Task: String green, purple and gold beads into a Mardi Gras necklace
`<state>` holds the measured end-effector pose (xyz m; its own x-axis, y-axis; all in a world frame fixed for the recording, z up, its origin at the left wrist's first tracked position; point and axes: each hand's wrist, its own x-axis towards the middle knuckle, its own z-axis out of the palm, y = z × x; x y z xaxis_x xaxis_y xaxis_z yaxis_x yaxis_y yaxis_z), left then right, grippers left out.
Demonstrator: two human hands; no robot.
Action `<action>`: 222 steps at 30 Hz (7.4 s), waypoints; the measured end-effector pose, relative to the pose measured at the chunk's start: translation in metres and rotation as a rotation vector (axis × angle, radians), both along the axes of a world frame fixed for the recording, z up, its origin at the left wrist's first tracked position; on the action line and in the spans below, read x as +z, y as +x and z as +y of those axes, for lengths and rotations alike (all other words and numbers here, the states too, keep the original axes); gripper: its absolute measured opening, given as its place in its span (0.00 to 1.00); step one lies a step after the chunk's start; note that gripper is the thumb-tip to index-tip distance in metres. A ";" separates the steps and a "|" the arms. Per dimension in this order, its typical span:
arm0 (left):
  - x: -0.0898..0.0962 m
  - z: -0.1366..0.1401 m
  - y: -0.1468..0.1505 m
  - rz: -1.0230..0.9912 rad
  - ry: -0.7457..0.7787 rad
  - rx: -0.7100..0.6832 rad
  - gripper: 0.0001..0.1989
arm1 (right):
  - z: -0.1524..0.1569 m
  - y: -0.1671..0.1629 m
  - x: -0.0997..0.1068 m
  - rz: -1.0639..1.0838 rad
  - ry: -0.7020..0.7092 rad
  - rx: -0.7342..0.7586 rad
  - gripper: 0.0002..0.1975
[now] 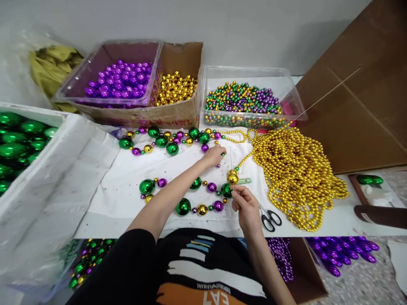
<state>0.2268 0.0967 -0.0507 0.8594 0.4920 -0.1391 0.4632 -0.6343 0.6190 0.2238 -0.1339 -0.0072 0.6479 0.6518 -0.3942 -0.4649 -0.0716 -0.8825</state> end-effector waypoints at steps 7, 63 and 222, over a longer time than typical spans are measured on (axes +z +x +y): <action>0.000 0.008 -0.020 0.027 0.017 -0.043 0.13 | 0.008 -0.005 -0.002 0.004 0.014 0.038 0.11; 0.034 -0.011 -0.144 -0.878 -1.588 0.700 0.07 | 0.000 -0.037 0.000 -0.225 -0.132 0.394 0.12; 0.047 -0.036 -0.149 -1.183 -1.571 0.614 0.16 | 0.013 -0.050 -0.012 -0.127 -0.120 0.369 0.14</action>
<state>0.0776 0.0611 -0.0041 0.6344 0.7282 -0.2593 -0.5839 0.6713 0.4565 0.1742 -0.1207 -0.0191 0.4276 0.8039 -0.4133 -0.2764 -0.3190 -0.9066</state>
